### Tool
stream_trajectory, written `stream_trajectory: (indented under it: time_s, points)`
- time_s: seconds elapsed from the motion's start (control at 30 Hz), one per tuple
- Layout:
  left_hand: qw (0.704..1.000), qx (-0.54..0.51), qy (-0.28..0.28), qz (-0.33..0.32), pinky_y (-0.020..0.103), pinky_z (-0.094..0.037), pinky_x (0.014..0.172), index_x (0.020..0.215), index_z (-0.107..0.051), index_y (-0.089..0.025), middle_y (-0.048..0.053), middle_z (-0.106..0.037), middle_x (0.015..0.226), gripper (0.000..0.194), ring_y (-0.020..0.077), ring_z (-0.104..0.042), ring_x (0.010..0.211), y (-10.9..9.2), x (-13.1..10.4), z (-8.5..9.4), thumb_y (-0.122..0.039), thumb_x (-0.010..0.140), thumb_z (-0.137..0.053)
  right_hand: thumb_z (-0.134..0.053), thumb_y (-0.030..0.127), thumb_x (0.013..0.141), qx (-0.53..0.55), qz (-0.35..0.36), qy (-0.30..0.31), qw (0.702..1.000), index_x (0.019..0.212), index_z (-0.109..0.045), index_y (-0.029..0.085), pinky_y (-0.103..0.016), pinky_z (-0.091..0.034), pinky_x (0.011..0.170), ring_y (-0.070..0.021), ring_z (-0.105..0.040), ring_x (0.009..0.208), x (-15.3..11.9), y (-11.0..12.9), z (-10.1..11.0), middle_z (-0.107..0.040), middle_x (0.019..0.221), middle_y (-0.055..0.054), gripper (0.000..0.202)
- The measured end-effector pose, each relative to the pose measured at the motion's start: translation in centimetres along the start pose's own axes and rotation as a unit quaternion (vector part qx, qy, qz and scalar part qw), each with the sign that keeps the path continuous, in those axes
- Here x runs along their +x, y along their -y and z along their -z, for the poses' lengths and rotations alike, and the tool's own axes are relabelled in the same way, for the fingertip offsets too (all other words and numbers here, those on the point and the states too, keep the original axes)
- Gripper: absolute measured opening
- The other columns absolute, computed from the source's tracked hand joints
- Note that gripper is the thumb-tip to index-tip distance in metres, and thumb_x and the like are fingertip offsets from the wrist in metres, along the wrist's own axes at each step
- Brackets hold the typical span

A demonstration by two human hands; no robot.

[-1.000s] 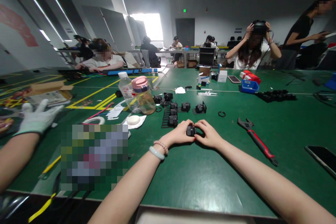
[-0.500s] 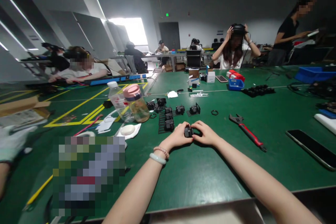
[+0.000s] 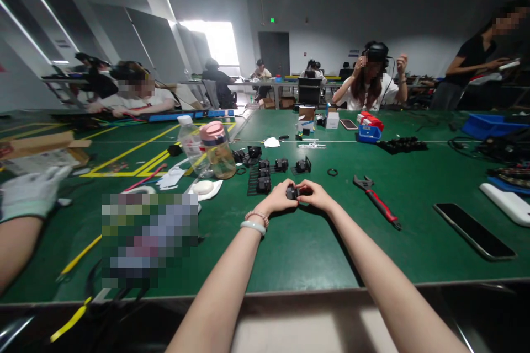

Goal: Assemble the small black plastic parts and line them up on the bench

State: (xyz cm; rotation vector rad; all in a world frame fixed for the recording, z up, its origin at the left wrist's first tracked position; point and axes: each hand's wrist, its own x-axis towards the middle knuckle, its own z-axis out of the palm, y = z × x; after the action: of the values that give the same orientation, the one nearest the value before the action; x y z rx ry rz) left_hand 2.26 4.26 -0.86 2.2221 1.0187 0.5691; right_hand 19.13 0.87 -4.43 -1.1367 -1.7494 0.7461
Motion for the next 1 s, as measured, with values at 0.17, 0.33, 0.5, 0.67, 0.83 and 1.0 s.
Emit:
stream_trajectory:
  time_s: [0.17,0.33,0.5,0.67,0.83,1.0]
  points:
    - [1.0,-0.009,-0.017,0.014,0.028,-0.041,0.069,0.094,-0.049,-0.019,0.0,-0.055,0.085,0.048,0.0167,-0.052,0.078,-0.44,-0.16,-0.13,-0.02,0.049,-0.063,-0.064,0.024,0.061,0.04,-0.005,0.004,0.999,0.095,-0.055,0.017,-0.03,-0.043,0.074,-0.0152,-0.057,0.079,0.08,-0.51,0.12,-0.062,0.086,-0.002,0.037]
    - [1.0,0.005,-0.023,0.002,0.028,-0.041,0.068,0.092,-0.05,-0.019,0.0,-0.054,0.085,0.045,0.0167,-0.051,0.078,-0.22,-0.33,-0.1,-0.02,0.049,-0.063,-0.064,0.026,0.062,0.016,0.01,0.005,1.0,0.098,-0.055,0.018,-0.033,-0.042,0.077,-0.0163,-0.057,0.082,-0.28,-0.47,0.13,-0.062,0.088,-0.003,0.038]
    - [1.0,0.011,-0.011,-0.007,0.027,-0.041,0.067,0.09,-0.049,-0.019,-0.001,-0.053,0.082,0.043,0.016,-0.051,0.075,0.09,-0.25,0.07,-0.02,0.049,-0.063,-0.063,0.026,0.063,0.001,0.028,0.006,1.0,0.1,-0.055,0.019,-0.033,-0.043,0.078,-0.0168,-0.058,0.082,-0.25,-0.67,0.12,-0.062,0.088,-0.003,0.039]
    - [1.0,0.008,-0.009,-0.007,0.028,-0.041,0.07,0.09,-0.049,-0.019,0.0,-0.053,0.085,0.043,0.017,-0.05,0.079,0.03,-0.3,0.17,-0.02,0.049,-0.063,-0.063,0.025,0.063,-0.006,0.027,0.004,1.0,0.1,-0.055,0.02,-0.033,-0.043,0.079,-0.0166,-0.058,0.083,-0.21,-0.59,0.03,-0.062,0.09,-0.003,0.038]
    - [1.0,0.016,-0.01,-0.003,0.029,-0.04,0.07,0.091,-0.049,-0.02,0.0,-0.052,0.085,0.044,0.0172,-0.05,0.079,0.06,-0.27,0.1,-0.021,0.05,-0.063,-0.063,0.025,0.064,-0.007,0.035,0.007,0.999,0.101,-0.055,0.019,-0.032,-0.043,0.079,-0.0166,-0.057,0.085,-0.3,-0.51,0.04,-0.061,0.093,-0.003,0.038]
    - [1.0,0.017,-0.005,-0.005,0.028,-0.04,0.069,0.092,-0.049,-0.02,0.0,-0.052,0.085,0.045,0.0168,-0.05,0.078,0.12,-0.18,0.11,-0.022,0.05,-0.063,-0.063,0.026,0.064,-0.013,0.035,0.008,0.999,0.101,-0.055,0.02,-0.032,-0.043,0.079,-0.0165,-0.057,0.084,-0.26,-0.49,0.01,-0.061,0.092,-0.003,0.039]
